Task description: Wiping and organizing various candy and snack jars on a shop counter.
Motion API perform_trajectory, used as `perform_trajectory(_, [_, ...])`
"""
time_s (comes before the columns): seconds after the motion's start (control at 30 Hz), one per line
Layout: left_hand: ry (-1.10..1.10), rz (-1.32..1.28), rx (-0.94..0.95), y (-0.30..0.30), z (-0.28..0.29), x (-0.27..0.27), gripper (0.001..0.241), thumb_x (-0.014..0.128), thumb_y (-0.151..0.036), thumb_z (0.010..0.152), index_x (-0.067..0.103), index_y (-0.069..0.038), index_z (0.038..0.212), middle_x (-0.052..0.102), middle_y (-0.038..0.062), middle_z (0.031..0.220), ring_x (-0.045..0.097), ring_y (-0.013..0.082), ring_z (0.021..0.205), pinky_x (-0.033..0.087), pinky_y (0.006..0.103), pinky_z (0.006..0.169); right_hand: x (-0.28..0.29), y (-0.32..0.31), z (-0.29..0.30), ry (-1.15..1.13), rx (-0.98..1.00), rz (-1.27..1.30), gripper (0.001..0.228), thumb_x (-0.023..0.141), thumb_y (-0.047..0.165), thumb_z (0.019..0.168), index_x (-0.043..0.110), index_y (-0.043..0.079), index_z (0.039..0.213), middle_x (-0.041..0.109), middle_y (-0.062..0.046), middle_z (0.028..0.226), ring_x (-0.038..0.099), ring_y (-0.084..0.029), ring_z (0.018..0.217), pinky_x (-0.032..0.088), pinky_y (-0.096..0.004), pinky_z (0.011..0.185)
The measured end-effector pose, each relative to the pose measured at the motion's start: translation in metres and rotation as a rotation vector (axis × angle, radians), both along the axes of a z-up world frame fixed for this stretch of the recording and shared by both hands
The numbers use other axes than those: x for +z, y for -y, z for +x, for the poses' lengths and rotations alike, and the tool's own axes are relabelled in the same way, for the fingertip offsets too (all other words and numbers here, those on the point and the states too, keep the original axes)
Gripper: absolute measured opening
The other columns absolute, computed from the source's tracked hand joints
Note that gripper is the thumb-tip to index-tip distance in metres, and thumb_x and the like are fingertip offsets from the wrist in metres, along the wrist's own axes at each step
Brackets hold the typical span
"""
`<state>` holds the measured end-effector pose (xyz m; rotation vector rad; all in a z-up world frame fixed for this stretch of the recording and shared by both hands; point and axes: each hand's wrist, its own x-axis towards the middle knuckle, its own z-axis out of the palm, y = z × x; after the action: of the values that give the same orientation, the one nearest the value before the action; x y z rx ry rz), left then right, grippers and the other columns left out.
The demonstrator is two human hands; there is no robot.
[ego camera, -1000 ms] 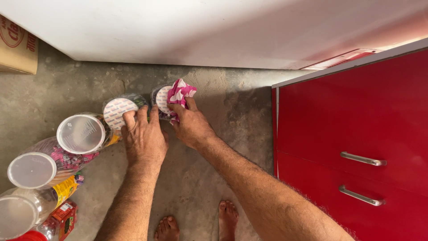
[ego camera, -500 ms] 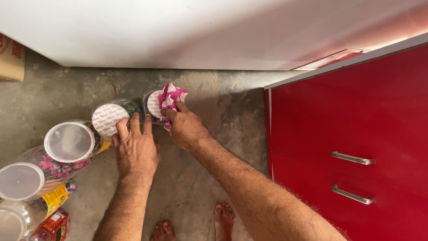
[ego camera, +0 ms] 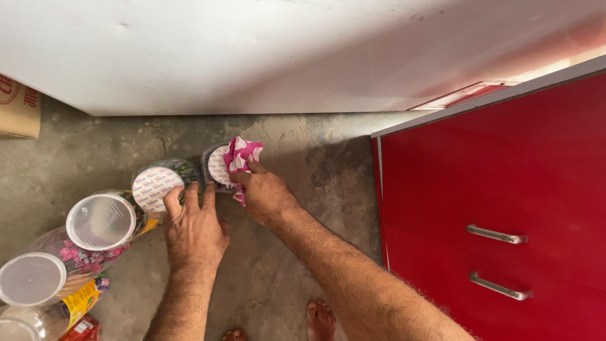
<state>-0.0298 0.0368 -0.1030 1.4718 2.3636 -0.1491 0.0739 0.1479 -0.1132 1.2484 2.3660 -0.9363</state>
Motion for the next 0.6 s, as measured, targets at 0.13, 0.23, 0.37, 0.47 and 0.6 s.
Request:
perform_trajectory(0.13, [0.023,-0.039,0.019,-0.0049,-0.0001,0.0059,0.077,0.084,-0.029,0.077,0.052,-0.017,0.146,0.045,0.006,0.151,0.029,0.0271,0.142,0.045,0.0463,0.108,0.0001,0.0001,0.0005,0.008,0.024,0.017,0.048,0.070,0.027,0.094,0.058,0.020,0.140,0.049,-0.008,0.145,0.064,-0.029,0.121,0.057,-0.041,0.099])
perform_trajectory(0.23, [0.034,-0.034,0.034,-0.0069,-0.0003,0.0082,0.078,0.084,-0.027,0.077,0.051,-0.017,0.147,0.045,0.005,0.151,0.030,0.0272,0.140,0.045,0.0472,0.108,0.0008,0.0010,0.0004,0.026,0.011,-0.012,0.048,0.071,0.023,0.094,0.057,0.021,0.140,0.047,-0.008,0.148,0.062,-0.029,0.124,0.056,-0.041,0.099])
perform_trajectory(0.37, [0.057,-0.043,0.047,-0.0078,-0.0011,0.0029,0.079,0.085,-0.027,0.076,0.051,-0.017,0.146,0.045,0.007,0.151,0.030,0.0279,0.140,0.046,0.0461,0.108,0.0041,-0.0005,-0.0001,0.040,0.012,-0.011,0.054,0.072,0.012,0.090,0.056,0.022,0.141,0.042,-0.008,0.154,0.060,-0.030,0.128,0.056,-0.041,0.101])
perform_trajectory(0.47, [0.053,-0.028,0.049,-0.0078,-0.0004,0.0029,0.079,0.086,-0.027,0.074,0.052,-0.016,0.145,0.046,0.007,0.150,0.030,0.0278,0.140,0.046,0.0460,0.108,0.0068,-0.0011,-0.0006,0.065,0.009,-0.036,0.056,0.072,0.011,0.090,0.055,0.023,0.142,0.039,-0.008,0.157,0.058,-0.030,0.130,0.056,-0.041,0.101])
perform_trajectory(0.6, [0.056,-0.014,0.050,-0.0073,0.0004,0.0030,0.082,0.087,-0.027,0.072,0.052,-0.015,0.145,0.046,0.007,0.150,0.031,0.0276,0.139,0.047,0.0438,0.108,0.0024,-0.0019,0.0011,0.034,0.008,-0.015,0.056,0.073,0.009,0.090,0.056,0.022,0.141,0.038,-0.010,0.158,0.057,-0.031,0.130,0.054,-0.041,0.103])
